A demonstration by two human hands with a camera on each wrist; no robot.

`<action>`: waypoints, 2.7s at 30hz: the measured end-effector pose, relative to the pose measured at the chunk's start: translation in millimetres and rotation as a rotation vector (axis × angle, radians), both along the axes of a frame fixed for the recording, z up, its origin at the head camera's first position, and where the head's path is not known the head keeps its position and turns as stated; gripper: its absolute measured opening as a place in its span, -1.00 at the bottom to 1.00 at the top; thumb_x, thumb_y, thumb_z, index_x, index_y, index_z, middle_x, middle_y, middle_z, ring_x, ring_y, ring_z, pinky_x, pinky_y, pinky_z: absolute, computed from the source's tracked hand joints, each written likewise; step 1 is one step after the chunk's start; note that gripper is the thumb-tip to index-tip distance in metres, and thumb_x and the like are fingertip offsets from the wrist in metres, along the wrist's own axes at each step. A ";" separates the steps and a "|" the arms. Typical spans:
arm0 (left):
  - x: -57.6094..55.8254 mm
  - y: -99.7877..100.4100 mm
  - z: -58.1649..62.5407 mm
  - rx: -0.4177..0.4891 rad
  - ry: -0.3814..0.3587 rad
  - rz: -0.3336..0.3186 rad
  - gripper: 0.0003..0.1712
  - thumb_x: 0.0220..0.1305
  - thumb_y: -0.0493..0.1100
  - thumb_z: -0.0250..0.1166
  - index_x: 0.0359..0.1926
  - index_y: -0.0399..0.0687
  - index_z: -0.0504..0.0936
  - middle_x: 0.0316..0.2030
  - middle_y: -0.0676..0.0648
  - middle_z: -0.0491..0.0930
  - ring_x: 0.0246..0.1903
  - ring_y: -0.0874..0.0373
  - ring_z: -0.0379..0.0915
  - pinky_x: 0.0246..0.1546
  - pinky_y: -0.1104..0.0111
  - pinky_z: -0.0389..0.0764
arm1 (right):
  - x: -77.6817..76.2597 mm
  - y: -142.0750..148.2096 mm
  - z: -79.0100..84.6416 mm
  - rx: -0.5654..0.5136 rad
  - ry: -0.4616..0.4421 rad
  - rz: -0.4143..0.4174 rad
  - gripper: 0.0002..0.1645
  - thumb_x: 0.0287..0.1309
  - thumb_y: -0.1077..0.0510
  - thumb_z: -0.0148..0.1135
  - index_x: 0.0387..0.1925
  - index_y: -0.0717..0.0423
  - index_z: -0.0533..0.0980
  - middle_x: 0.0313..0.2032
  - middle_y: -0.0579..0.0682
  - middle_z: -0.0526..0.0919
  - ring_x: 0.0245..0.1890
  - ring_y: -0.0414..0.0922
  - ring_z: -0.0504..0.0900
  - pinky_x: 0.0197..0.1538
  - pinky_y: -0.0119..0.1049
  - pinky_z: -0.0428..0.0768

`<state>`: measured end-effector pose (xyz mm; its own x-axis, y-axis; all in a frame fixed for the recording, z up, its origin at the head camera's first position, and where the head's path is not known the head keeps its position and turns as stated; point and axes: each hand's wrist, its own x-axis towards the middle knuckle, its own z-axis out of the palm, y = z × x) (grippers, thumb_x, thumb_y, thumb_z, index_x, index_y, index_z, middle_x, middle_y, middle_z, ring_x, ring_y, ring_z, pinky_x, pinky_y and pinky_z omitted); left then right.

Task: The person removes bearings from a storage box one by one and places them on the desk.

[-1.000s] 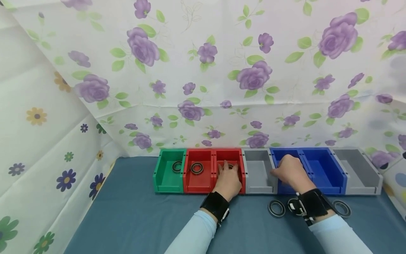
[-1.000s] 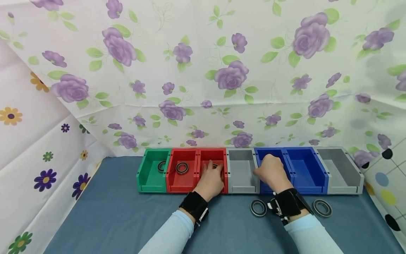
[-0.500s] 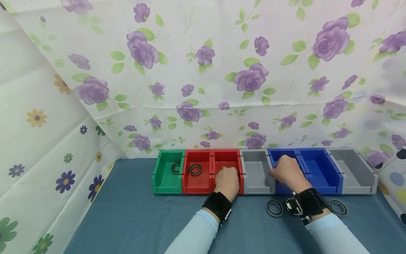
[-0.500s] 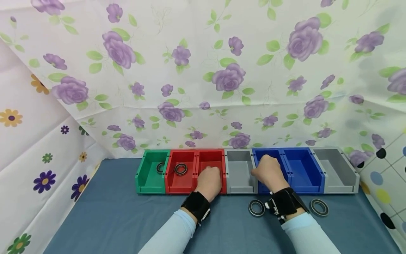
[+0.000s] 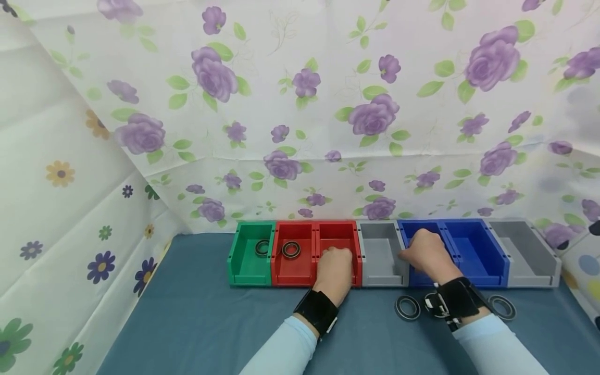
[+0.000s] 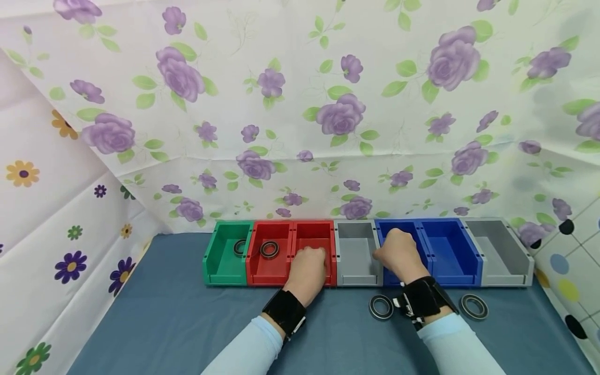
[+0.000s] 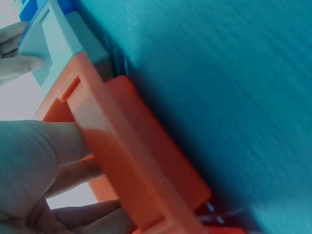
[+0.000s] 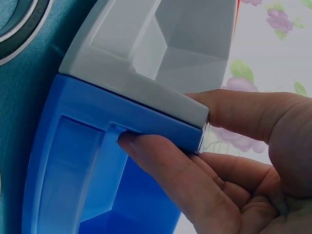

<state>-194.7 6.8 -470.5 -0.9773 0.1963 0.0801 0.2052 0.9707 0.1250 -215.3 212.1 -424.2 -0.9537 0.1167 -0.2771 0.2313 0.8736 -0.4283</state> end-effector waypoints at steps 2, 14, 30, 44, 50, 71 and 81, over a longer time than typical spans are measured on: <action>2.2 -2.8 2.7 0.022 0.019 -0.005 -0.57 -0.06 -0.04 0.46 -0.12 -0.04 0.63 -0.35 -0.08 0.64 -0.38 0.08 0.50 -0.27 0.30 0.64 | -0.2 -0.1 0.2 0.002 -0.003 0.000 -0.50 -0.02 0.06 0.29 -0.89 0.00 0.26 -0.87 -0.13 0.33 -0.69 -0.08 0.61 -0.62 -0.34 0.45; 24.8 -17.7 24.9 0.317 0.161 -0.041 -0.27 -0.07 -0.12 0.46 0.19 -0.05 0.44 -0.02 -0.12 0.54 -0.04 0.05 0.47 -0.12 0.25 0.63 | -0.8 2.6 -2.0 0.009 -0.008 -0.001 -0.56 -0.02 0.06 0.28 -0.86 0.02 0.34 -0.80 -0.04 0.51 -0.67 -0.08 0.62 -0.62 -0.34 0.46; 56.3 -14.2 29.8 0.562 0.354 -0.136 -0.48 0.04 -0.19 0.35 0.10 0.04 0.54 0.07 -0.05 0.46 0.06 0.16 0.41 -0.13 0.39 0.61 | 0.9 0.2 1.3 -0.005 -0.003 0.003 -0.64 -0.02 0.08 0.27 -0.80 0.10 0.45 -0.74 0.01 0.57 -0.66 -0.08 0.61 -0.61 -0.35 0.46; 70.1 -2.7 17.9 0.557 0.188 -0.232 -0.43 -0.02 -0.13 0.43 0.09 0.12 0.52 0.06 0.07 0.50 0.02 0.28 0.42 -0.09 0.49 0.58 | 1.4 1.9 -0.6 0.011 0.032 -0.002 -0.50 -0.07 0.06 0.31 -0.88 -0.01 0.24 -0.85 -0.17 0.21 -0.78 -0.15 0.46 -0.67 -0.35 0.41; 74.3 5.2 11.4 0.539 0.065 -0.260 -0.45 -0.03 -0.07 0.44 0.06 0.15 0.53 -0.01 0.09 0.55 -0.05 0.28 0.47 -0.11 0.49 0.59 | 1.0 3.6 -1.7 0.003 0.035 0.004 -0.49 -0.06 0.06 0.30 -0.89 -0.01 0.24 -0.85 -0.17 0.19 -0.79 -0.15 0.45 -0.67 -0.35 0.39; 76.6 25.4 -14.4 0.238 -0.033 -0.362 -0.49 -0.13 -0.09 0.48 -0.04 0.09 0.60 -0.18 0.12 0.60 -0.19 0.33 0.46 -0.16 0.43 0.58 | -0.7 2.0 -0.1 0.017 0.009 -0.021 -0.51 -0.04 0.04 0.30 -0.88 0.01 0.28 -0.84 -0.14 0.24 -0.77 -0.15 0.44 -0.66 -0.36 0.39; 74.8 26.6 -18.1 0.220 -0.040 -0.373 -0.49 -0.14 -0.08 0.48 -0.06 0.08 0.60 -0.21 0.12 0.61 -0.23 0.34 0.45 -0.21 0.46 0.57 | 0.6 1.1 0.3 0.013 0.009 -0.009 -0.49 -0.04 0.04 0.31 -0.89 0.00 0.26 -0.84 -0.16 0.20 -0.77 -0.16 0.42 -0.66 -0.36 0.38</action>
